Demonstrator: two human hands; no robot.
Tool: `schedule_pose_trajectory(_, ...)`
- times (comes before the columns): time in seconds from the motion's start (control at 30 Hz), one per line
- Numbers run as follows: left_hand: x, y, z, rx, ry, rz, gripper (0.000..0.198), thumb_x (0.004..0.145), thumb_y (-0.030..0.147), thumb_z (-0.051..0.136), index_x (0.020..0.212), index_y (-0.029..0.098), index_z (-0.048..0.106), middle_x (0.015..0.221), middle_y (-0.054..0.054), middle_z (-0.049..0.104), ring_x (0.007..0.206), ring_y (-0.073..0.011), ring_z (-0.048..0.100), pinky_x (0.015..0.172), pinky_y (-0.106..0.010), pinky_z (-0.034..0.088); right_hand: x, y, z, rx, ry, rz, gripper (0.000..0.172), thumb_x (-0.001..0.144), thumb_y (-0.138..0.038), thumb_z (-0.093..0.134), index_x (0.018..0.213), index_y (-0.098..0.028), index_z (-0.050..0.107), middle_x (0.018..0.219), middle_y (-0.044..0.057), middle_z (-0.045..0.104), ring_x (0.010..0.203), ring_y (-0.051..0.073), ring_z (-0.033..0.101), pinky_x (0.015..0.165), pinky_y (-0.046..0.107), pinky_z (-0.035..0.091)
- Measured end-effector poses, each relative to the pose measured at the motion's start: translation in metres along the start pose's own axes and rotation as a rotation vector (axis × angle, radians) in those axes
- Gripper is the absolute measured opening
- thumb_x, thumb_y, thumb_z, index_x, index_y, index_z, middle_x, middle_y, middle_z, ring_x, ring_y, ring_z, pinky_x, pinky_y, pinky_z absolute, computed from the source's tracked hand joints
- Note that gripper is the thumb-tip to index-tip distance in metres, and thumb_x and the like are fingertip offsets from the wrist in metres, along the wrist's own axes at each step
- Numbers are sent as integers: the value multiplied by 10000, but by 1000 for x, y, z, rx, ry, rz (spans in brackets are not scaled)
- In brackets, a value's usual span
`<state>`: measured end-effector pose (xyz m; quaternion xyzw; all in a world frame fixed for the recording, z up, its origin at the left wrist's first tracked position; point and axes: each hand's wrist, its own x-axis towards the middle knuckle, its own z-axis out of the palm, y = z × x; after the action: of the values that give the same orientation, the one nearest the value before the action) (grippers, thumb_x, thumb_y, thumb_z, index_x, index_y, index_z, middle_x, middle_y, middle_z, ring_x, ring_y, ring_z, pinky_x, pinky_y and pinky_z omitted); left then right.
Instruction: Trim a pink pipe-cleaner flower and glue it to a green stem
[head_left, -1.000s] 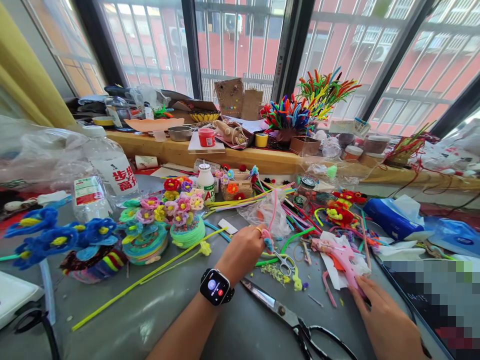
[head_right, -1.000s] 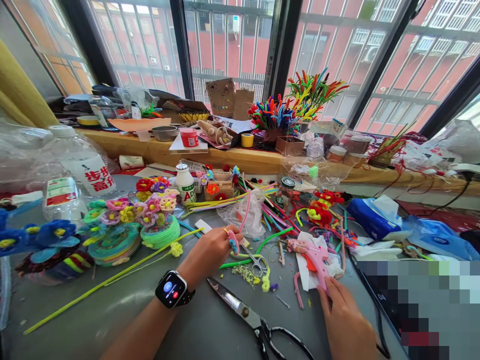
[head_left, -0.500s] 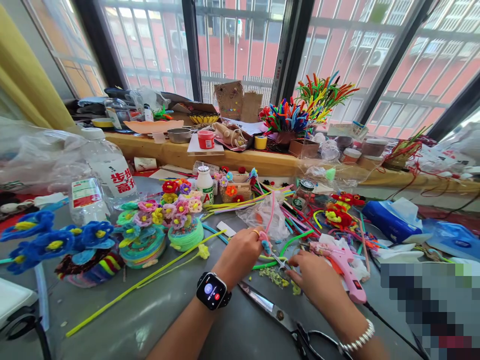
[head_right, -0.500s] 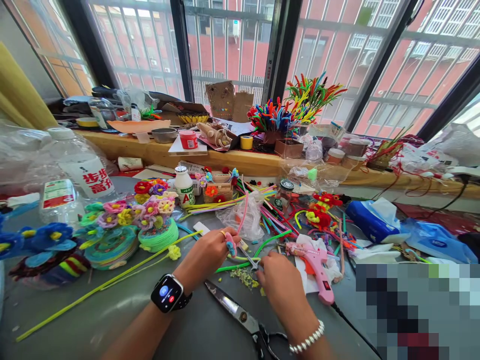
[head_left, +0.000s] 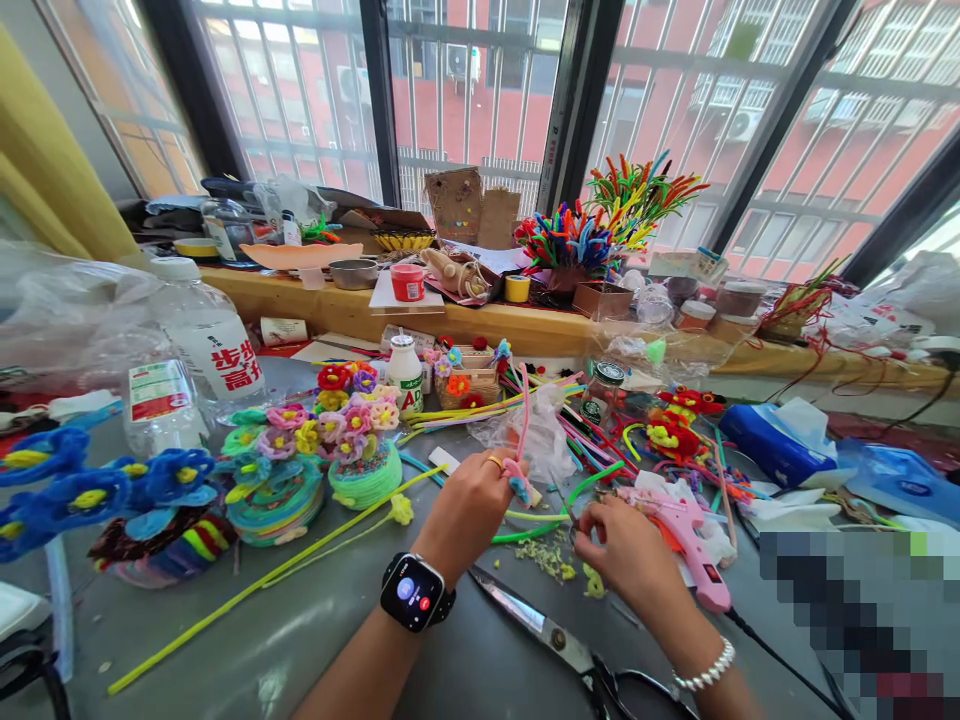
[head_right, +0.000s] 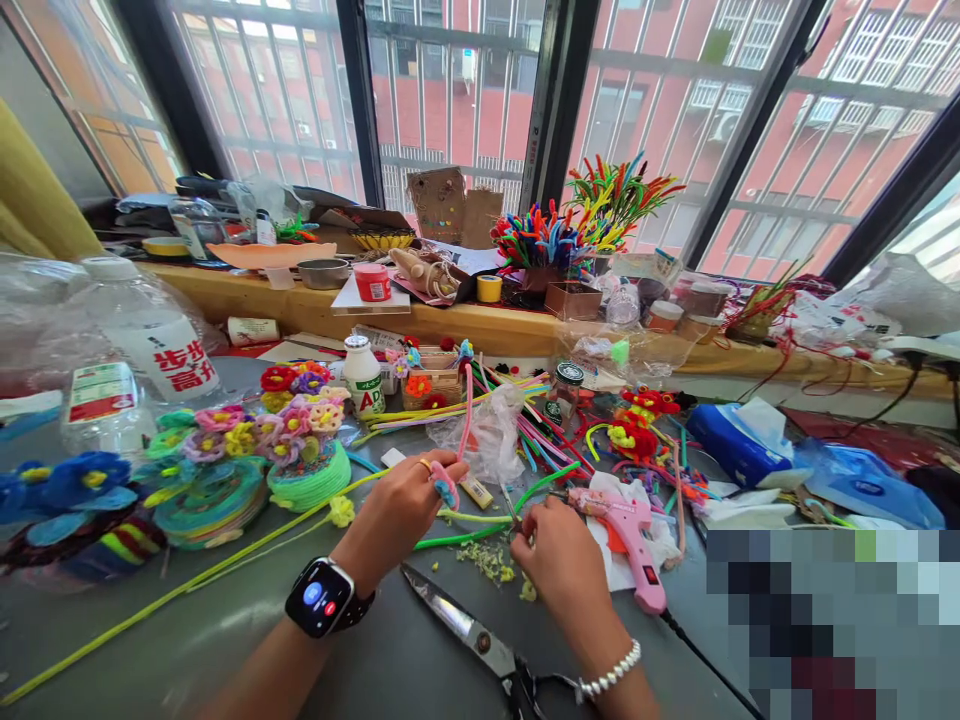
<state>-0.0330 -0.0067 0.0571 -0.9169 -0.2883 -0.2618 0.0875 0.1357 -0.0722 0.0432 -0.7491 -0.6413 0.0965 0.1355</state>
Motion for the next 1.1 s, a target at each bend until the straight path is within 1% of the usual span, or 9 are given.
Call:
schedule_pose_trajectory(0.13,-2,2,0,-6,120,1,171,793,103,410,906,138,533,915,-90,596,809,-185,553,698,-319,475,1,5,-3,455,30,-40,161,715,-257,477,703,-142,589,616,14,513,576,147,473,543,246,339)
schedule_pose_trajectory(0.23,-3,7,-1,-15,167,-2,191,798,108,402,945,140,520,928,-91,602,823,-181,553,713,-312,472,1,-1,2,830,-24,-47,193,731,-332,478,662,-152,491,571,-30,411,506,104,374,468,209,284)
schedule_pose_trajectory(0.3,-3,11,-3,-12,185,1,195,806,112,384,945,140,519,933,-94,604,823,-183,554,709,-316,472,1,-7,7,1002,-43,-57,230,736,-356,485,616,-170,423,541,-57,321,477,84,300,439,196,239)
schedule_pose_trajectory(0.37,-2,14,-4,-6,185,12,193,817,117,361,925,133,521,927,-100,605,814,-185,557,692,-321,476,-1,-11,11,1083,-47,-72,260,737,-364,499,595,-177,387,534,-67,269,473,78,251,430,194,208)
schedule_pose_trajectory(0.57,0,21,-3,7,91,82,160,820,129,371,885,112,516,867,-93,608,761,-176,570,648,-316,484,-1,-10,14,1035,-32,-137,280,749,-407,502,613,-169,443,569,-54,272,508,90,256,446,199,211)
schedule_pose_trajectory(0.77,-2,22,-5,21,168,128,200,835,153,342,921,110,517,917,-105,602,770,-180,566,661,-322,484,2,-7,19,989,-27,-217,332,763,-464,456,625,-162,458,601,-40,308,530,99,287,467,201,252)
schedule_pose_trajectory(0.9,-2,23,-6,16,172,138,219,840,144,325,935,109,519,922,-106,600,776,-172,565,664,-313,485,0,-9,20,1010,-41,-226,354,778,-501,403,693,-166,478,615,-33,331,526,100,320,469,191,299)
schedule_pose_trajectory(1.0,-2,24,-7,-3,174,138,214,839,155,334,942,114,517,918,-103,599,785,-169,564,677,-311,483,-3,-11,16,984,-42,-296,391,788,-527,355,831,-177,522,732,9,456,641,135,427,611,223,387)
schedule_pose_trajectory(1.1,-1,24,-7,-3,187,152,209,835,148,340,937,114,520,913,-101,603,789,-169,564,691,-316,480,-5,-11,12,930,-36,-351,473,772,-577,315,949,-189,519,832,38,520,757,175,477,718,266,404)
